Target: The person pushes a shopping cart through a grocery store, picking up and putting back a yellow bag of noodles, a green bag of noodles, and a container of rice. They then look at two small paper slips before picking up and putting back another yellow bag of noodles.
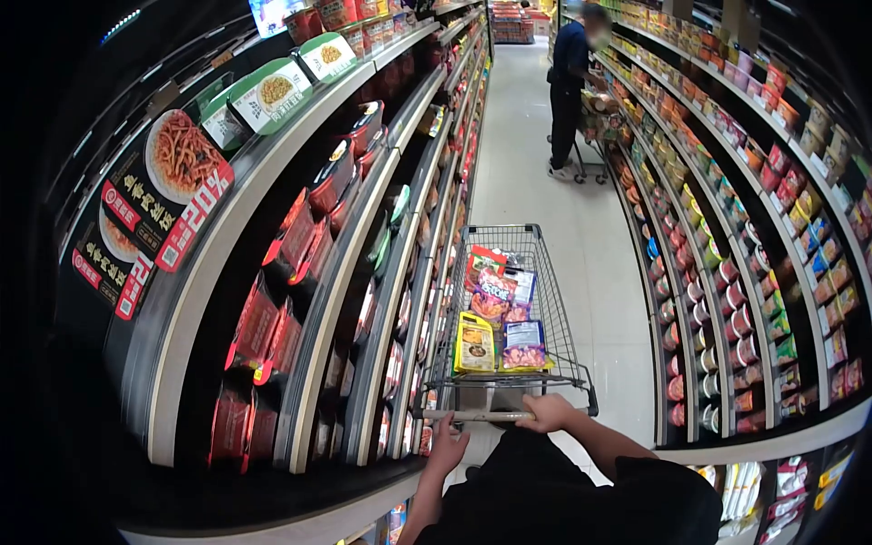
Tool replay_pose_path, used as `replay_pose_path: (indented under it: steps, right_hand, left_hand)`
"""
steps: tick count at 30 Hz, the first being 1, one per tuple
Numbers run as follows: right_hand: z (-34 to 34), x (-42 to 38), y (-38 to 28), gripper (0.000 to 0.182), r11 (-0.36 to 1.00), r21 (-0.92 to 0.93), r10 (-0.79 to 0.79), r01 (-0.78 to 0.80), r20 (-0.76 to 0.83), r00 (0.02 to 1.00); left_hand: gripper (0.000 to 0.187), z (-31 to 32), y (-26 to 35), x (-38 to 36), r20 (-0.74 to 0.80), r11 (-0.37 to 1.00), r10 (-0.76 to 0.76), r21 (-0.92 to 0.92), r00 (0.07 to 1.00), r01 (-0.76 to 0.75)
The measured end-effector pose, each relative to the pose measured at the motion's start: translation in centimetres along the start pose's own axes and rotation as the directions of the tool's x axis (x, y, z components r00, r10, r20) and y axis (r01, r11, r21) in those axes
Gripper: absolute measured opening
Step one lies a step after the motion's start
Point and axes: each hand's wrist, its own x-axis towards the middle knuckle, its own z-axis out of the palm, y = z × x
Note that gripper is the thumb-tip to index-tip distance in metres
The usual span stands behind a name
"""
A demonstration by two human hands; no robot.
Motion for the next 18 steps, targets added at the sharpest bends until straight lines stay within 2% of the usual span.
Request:
replay_pose_path:
  steps: [2,5,7,9,10,12,15,18]
  right_hand:
    - [-0.8,0.5,0.0,0.061,1.000,0.026,-0.011,0.012,-0.027,1.000]
    - [-1.4,2.0,1.7,0.058,0.997,-0.003,-0.072,0.072,-0.014,0.997]
    - [-2.2,2.8,2.4,0.053,0.997,-0.001,-0.076,0.076,-0.031,0.997]
    - [-3.0,3.6,3.1,0.052,0.996,0.019,-0.085,0.087,-0.055,0.995]
    - [-3.2,4.1,4.0,0.051,0.995,0.032,-0.094,0.097,-0.082,0.992]
    - [-5.3,5.0,4.0,0.052,0.994,0.085,-0.071,0.075,-0.058,0.996]
    - [-6.7,6.3,5.3,0.052,0.992,0.114,-0.055,0.062,-0.067,0.996]
    - [-8.0,7.8,6.6,0.053,0.991,0.136,-0.017,0.014,0.019,1.000]
  left_hand:
    - [0.073,-0.5,1.1,1.7,0.016,0.999,0.004,0.054,1.000,-0.005]
    - [0.061,-1.3,3.3,4.2,0.028,0.990,-0.075,0.124,0.997,0.071]
    - [0.057,-0.7,2.8,5.8,-0.032,0.968,0.041,0.249,0.999,-0.032]
    - [0.053,-1.8,6.9,7.2,0.069,0.973,-0.195,0.143,0.979,0.183]
    - [0.053,-1.2,5.3,7.9,0.059,0.983,-0.090,0.166,0.994,0.079]
    - [0.053,-0.6,5.3,9.4,0.031,0.970,-0.025,0.242,0.999,0.017]
    - [0.050,-0.3,7.8,11.2,0.013,0.946,-0.115,0.308,0.993,0.106]
    - [0.052,1.3,6.7,12.8,-0.019,0.970,-0.060,0.234,0.998,0.063]
